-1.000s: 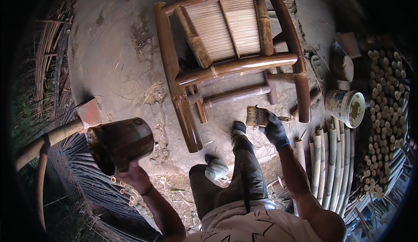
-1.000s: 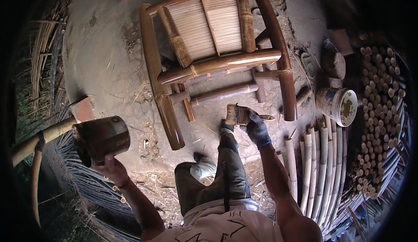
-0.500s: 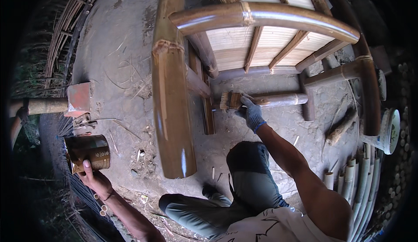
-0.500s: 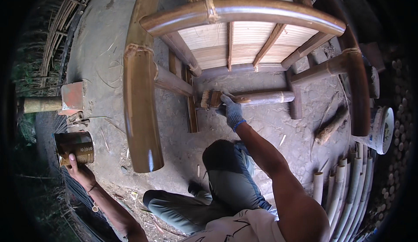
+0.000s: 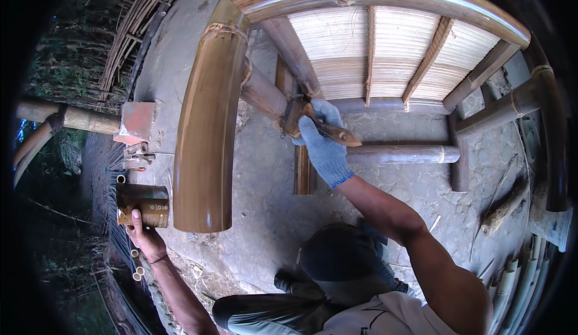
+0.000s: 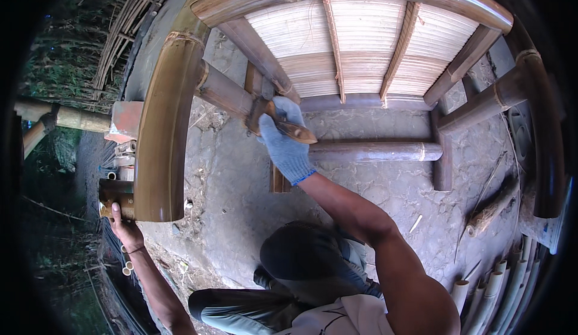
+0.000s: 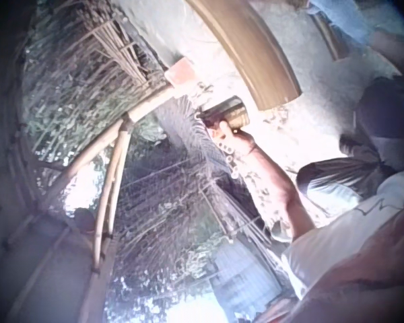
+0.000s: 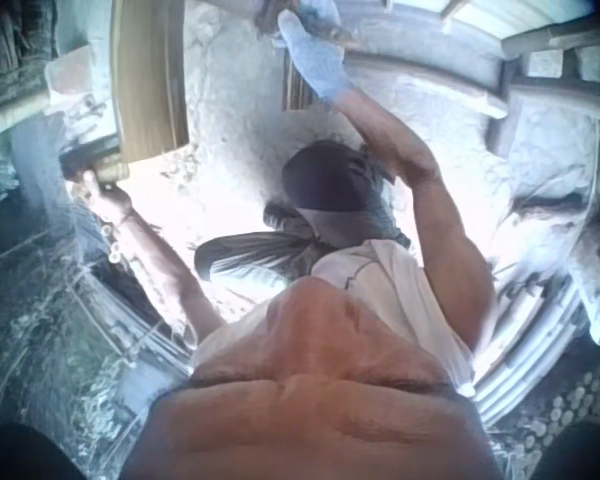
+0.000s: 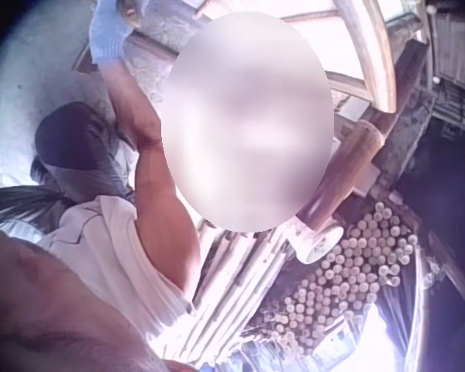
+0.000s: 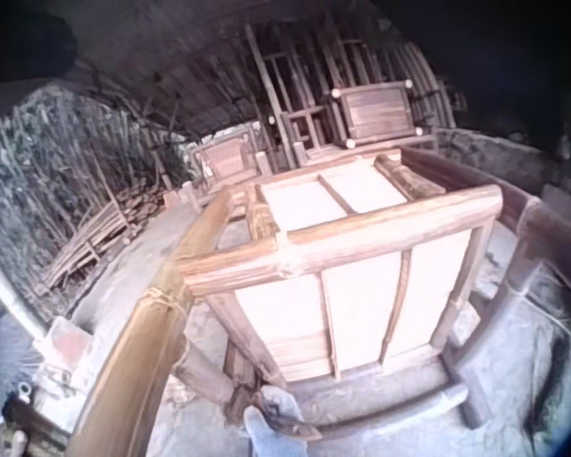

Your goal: The person prepares varnish by pouring it into a can, then applies the varnish to a bamboo chair using a brush. The person works on the chair's frame and legs, ensuring even coverage.

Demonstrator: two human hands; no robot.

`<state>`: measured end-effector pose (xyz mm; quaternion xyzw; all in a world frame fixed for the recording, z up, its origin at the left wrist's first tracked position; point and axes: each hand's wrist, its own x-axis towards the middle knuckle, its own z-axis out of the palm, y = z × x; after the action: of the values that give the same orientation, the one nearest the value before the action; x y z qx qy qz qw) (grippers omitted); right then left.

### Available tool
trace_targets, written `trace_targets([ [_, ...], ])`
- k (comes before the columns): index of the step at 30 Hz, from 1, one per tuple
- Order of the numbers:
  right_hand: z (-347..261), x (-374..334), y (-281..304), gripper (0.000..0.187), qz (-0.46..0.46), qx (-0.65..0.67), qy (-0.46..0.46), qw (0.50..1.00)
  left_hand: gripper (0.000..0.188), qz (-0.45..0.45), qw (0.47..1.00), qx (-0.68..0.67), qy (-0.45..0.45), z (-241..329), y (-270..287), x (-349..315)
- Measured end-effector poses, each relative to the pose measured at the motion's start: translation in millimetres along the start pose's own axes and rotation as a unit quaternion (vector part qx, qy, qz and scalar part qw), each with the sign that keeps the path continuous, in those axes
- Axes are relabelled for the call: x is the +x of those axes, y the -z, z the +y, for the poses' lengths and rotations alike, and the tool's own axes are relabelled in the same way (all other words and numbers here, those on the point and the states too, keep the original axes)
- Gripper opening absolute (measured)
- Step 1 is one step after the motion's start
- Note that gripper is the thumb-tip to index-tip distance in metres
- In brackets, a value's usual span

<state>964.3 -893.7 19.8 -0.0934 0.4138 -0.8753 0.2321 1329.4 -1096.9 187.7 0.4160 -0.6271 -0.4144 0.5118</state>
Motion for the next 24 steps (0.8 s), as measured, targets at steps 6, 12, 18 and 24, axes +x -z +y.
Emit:
trace_targets([
  [6,-82,29,-57,0.029,-0.104,-0.016,0.087,0.991,0.072,-0.001,1.0,-0.022,-0.014,18,-12,-17],
  [12,-78,65,-36,0.042,-0.067,0.323,-0.149,0.932,0.065,-0.003,0.999,-0.034,-0.013,30,-5,-41],
  [18,56,40,72,0.048,0.066,0.273,-0.208,0.937,0.066,-0.019,0.999,-0.025,-0.011,31,3,-58],
  [24,92,59,126,0.038,-0.05,-0.296,-0.143,0.943,0.067,-0.002,0.999,-0.046,0.01,36,13,-71],
])
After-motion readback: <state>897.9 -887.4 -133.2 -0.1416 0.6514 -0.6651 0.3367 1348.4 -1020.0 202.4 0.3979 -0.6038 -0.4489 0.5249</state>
